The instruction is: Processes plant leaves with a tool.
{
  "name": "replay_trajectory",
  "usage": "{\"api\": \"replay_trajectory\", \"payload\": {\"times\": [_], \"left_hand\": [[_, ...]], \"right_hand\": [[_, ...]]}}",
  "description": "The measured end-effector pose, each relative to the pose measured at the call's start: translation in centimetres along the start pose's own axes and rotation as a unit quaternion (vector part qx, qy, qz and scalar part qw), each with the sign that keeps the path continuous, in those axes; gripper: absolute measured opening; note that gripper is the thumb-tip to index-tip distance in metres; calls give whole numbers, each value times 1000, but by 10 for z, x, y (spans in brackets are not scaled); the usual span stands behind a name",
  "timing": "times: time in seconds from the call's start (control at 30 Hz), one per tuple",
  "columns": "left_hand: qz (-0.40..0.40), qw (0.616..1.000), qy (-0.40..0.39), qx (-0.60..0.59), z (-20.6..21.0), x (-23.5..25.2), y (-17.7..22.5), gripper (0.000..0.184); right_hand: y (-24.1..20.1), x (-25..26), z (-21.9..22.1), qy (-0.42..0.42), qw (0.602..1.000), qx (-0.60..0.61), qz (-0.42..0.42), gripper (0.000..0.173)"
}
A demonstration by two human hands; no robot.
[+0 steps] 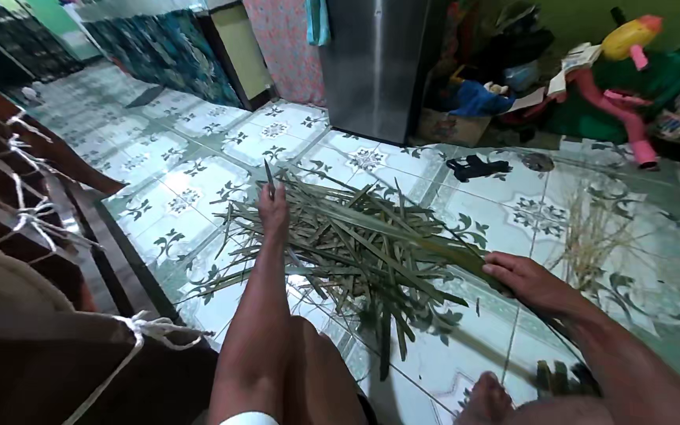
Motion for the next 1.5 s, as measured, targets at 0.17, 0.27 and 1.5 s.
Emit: {"api": "replay_trajectory", "payload": {"times": [0.17, 0.27, 1.5], "left_hand": [[-5, 1000, -2, 16, 8, -5, 18, 42], [39, 999, -19, -4, 23, -18, 42, 40], [-128, 909, -379, -115, 172, -114, 88, 42]], "right_hand": [[-35, 22, 19, 91, 994, -3, -63, 25], [-76, 54, 25, 151, 983, -40, -93, 31], [-64, 42, -7, 224, 913, 298, -167, 25]]}}
Point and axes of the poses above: each hand's wrist, its own x-axis towards the middle knuckle, its own z-axis out of the palm, y = z × x, the point moved 1 cm from there along x, towards the middle knuckle, and after that the axes turned 2 degrees about -x, right-handed, at the moved point
